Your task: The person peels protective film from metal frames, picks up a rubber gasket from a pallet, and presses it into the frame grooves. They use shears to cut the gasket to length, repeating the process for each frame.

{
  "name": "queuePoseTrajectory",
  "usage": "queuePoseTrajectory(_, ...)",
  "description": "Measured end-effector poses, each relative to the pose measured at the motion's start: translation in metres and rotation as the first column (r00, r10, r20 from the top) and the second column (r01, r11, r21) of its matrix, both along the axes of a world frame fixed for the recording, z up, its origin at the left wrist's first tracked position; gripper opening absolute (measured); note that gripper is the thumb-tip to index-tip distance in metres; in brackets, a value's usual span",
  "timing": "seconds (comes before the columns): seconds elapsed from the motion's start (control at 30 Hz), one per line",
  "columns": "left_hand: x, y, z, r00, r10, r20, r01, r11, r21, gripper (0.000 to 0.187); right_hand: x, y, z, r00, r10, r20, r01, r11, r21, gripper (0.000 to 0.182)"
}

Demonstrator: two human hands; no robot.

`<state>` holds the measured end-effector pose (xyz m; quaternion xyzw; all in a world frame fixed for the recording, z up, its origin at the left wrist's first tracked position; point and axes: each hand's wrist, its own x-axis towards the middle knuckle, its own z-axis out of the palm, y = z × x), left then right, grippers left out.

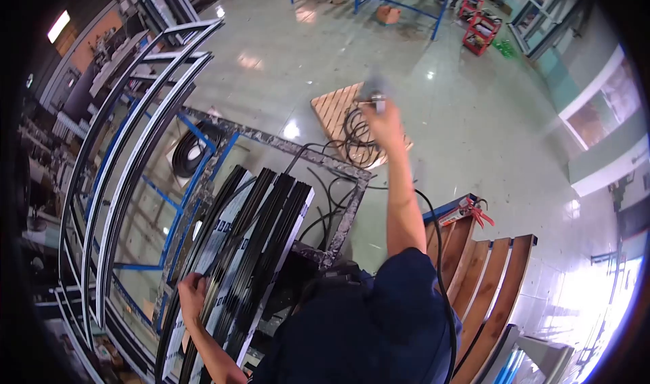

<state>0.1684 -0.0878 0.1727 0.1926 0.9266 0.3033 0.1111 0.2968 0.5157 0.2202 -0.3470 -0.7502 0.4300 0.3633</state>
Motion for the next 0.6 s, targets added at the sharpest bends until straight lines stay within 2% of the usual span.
queuePoseTrajectory(0.03, 0.002, 0.010, 0.011, 0.994, -0.011, -0.105, 0.018, 0.997, 0.072, 0.010, -0.030, -0.014, -0.012, 0.980, 0.191, -0.057, -0.186, 0.979, 0.083, 0.024)
queuePoseTrajectory(0.07, -0.001, 0.017, 0.024, 0.992, -0.004, -0.124, 0.011, 0.998, 0.058, 0.011, -0.057, -0.033, -0.030, 0.916, 0.387, -0.102, -0.370, 0.916, 0.157, 0.026)
queuePoseTrajectory(0.1, 0.005, 0.037, 0.055, 0.993, 0.075, -0.093, -0.069, 0.995, 0.068, 0.012, -0.082, -0.050, -0.049, 0.854, 0.520, 0.024, -0.517, 0.842, 0.154, 0.027)
queuePoseTrajectory(0.13, 0.007, 0.053, 0.078, 0.984, 0.082, -0.159, -0.068, 0.993, 0.092, 0.013, -0.106, -0.070, -0.067, 0.753, 0.642, 0.141, -0.658, 0.741, 0.138, 0.028)
queuePoseTrajectory(0.17, 0.007, 0.064, 0.096, 0.985, 0.118, -0.126, -0.106, 0.990, 0.097, 0.012, -0.123, -0.097, -0.079, 0.656, 0.721, 0.223, -0.753, 0.646, 0.128, 0.028)
queuePoseTrajectory(0.2, 0.007, 0.072, 0.111, 0.976, 0.085, -0.200, -0.074, 0.995, 0.061, 0.012, -0.140, -0.120, -0.079, 0.550, 0.778, 0.304, -0.832, 0.539, 0.127, 0.029)
queuePoseTrajectory(0.23, 0.009, 0.080, 0.122, 0.975, 0.106, -0.194, -0.086, 0.990, 0.109, 0.011, -0.151, -0.140, -0.080, 0.439, 0.812, 0.385, -0.896, 0.426, 0.124, 0.029)
queuePoseTrajectory(0.27, 0.010, 0.092, 0.134, 0.962, 0.081, -0.260, -0.052, 0.992, 0.116, 0.010, -0.158, -0.155, -0.083, 0.349, 0.897, 0.273, -0.936, 0.345, 0.063, 0.031)
queuePoseTrajectory(0.33, 0.009, 0.101, 0.150, 0.926, 0.081, -0.369, -0.072, 0.997, 0.037, 0.010, -0.172, -0.172, -0.086, 0.255, 0.919, 0.301, -0.946, 0.301, -0.118, 0.032)
queuePoseTrajectory(0.43, -0.006, 0.087, 0.161, 0.886, 0.149, -0.438, -0.158, 0.987, 0.018, 0.009, -0.193, -0.159, -0.111, 0.120, 0.966, 0.228, -0.969, 0.165, -0.186, 0.031)
queuePoseTrajectory(0.53, -0.015, 0.053, 0.159, 0.881, 0.266, -0.390, -0.275, 0.961, 0.032, 0.009, -0.204, -0.124, -0.117, 0.065, 0.962, 0.264, -0.967, 0.126, -0.222, 0.030)
queuePoseTrajectory(0.6, -0.021, 0.021, 0.144, 0.871, 0.317, -0.376, -0.311, 0.947, 0.077, 0.010, -0.206, -0.097, -0.108, 0.068, 0.964, 0.258, -0.932, 0.154, -0.328, 0.032)
